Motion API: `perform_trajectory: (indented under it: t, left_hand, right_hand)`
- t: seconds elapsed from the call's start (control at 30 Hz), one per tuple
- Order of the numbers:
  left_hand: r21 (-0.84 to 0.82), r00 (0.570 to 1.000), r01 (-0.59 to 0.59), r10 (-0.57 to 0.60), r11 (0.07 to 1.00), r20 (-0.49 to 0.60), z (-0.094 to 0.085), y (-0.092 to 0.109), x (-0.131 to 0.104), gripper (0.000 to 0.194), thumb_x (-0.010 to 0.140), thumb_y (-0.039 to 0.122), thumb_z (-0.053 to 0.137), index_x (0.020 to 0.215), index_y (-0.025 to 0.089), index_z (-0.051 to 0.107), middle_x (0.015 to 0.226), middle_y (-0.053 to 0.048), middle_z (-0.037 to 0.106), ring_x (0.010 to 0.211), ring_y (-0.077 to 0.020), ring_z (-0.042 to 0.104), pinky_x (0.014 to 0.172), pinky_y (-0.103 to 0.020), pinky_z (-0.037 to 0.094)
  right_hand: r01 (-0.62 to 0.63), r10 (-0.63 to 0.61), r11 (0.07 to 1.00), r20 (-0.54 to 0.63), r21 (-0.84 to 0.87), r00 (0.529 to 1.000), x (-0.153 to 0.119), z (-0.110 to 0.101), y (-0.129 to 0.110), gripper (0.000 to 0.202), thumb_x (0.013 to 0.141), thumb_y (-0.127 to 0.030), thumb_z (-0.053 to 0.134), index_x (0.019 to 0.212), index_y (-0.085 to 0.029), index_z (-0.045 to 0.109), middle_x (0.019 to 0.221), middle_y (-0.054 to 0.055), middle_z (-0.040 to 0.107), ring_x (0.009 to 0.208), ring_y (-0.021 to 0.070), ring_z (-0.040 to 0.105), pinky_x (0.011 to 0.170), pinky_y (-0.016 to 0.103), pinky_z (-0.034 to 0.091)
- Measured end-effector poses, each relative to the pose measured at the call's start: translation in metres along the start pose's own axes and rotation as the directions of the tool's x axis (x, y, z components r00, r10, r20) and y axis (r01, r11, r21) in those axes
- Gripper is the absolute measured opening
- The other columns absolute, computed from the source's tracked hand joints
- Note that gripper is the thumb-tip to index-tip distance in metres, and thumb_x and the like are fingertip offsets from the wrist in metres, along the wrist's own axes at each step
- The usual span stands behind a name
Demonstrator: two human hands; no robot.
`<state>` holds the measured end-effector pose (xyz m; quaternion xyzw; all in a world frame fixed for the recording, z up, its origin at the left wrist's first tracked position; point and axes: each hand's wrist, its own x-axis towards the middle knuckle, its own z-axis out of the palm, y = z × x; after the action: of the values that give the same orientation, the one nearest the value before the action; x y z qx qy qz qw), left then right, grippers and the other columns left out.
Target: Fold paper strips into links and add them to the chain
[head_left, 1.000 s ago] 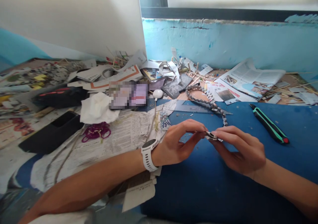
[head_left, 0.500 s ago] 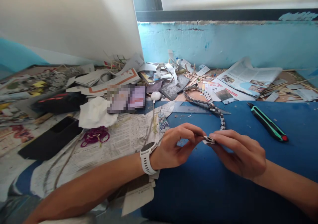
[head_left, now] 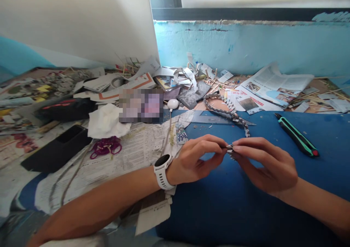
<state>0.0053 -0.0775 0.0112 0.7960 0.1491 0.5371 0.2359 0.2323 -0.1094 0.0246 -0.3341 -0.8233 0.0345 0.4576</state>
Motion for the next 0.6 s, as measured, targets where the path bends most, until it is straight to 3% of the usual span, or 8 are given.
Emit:
perform_trajectory:
  t: [0.1,0.2,0.33,0.43,0.6]
  left_hand:
    - [-0.002,1.0,0.019,-0.019,1.0,0.003,0.0,-0.002,0.001,0.033,0.09,0.001,0.07,0.117,0.017,0.06,0.107,-0.012,0.076,0.101,-0.0168,0.076,0.085,-0.028,0.065]
    - [0.013,1.0,0.024,-0.024,1.0,0.017,0.001,-0.004,0.001,0.036,0.091,0.002,0.069,0.123,0.016,0.06,0.108,-0.013,0.076,0.101,-0.017,0.076,0.089,-0.029,0.065]
    - [0.096,0.999,-0.009,0.005,0.995,0.044,0.001,-0.006,0.001,0.036,0.09,0.003,0.07,0.123,0.014,0.061,0.106,-0.014,0.078,0.098,-0.019,0.077,0.085,-0.031,0.066]
    - [0.164,0.99,-0.106,0.088,0.981,0.112,-0.001,-0.009,0.0,0.037,0.091,0.004,0.07,0.125,0.012,0.06,0.106,-0.017,0.078,0.101,-0.0214,0.077,0.085,-0.032,0.066]
    - [0.227,0.945,-0.27,0.213,0.936,0.246,-0.002,-0.012,0.0,0.033,0.094,0.006,0.065,0.126,0.01,0.058,0.106,-0.017,0.078,0.104,-0.023,0.077,0.091,-0.034,0.067]
  right_hand:
    - [-0.073,0.071,0.995,0.032,0.073,0.997,0.006,-0.001,0.0,0.039,0.088,-0.004,0.072,0.118,-0.029,0.07,0.107,0.006,0.077,0.089,0.0203,0.076,0.075,0.033,0.064]
    - [-0.221,0.2,0.959,0.127,0.18,0.972,0.009,-0.003,-0.001,0.028,0.091,-0.007,0.071,0.112,-0.026,0.07,0.108,0.006,0.075,0.083,0.0167,0.073,0.063,0.028,0.059]
    - [-0.444,0.377,0.841,0.251,0.309,0.891,0.011,-0.006,-0.004,0.018,0.094,-0.016,0.07,0.109,-0.025,0.069,0.111,0.006,0.072,0.091,0.0179,0.073,0.066,0.025,0.063]
    - [-0.555,0.466,0.765,0.314,0.327,0.827,0.013,-0.007,-0.008,0.015,0.092,-0.026,0.075,0.107,-0.025,0.071,0.11,0.006,0.072,0.095,0.0195,0.074,0.073,0.027,0.066]
    - [-0.713,0.603,0.612,0.382,0.343,0.701,0.017,-0.008,-0.01,0.018,0.091,-0.039,0.077,0.094,-0.022,0.072,0.095,0.005,0.073,0.079,0.0175,0.074,0.066,0.025,0.064]
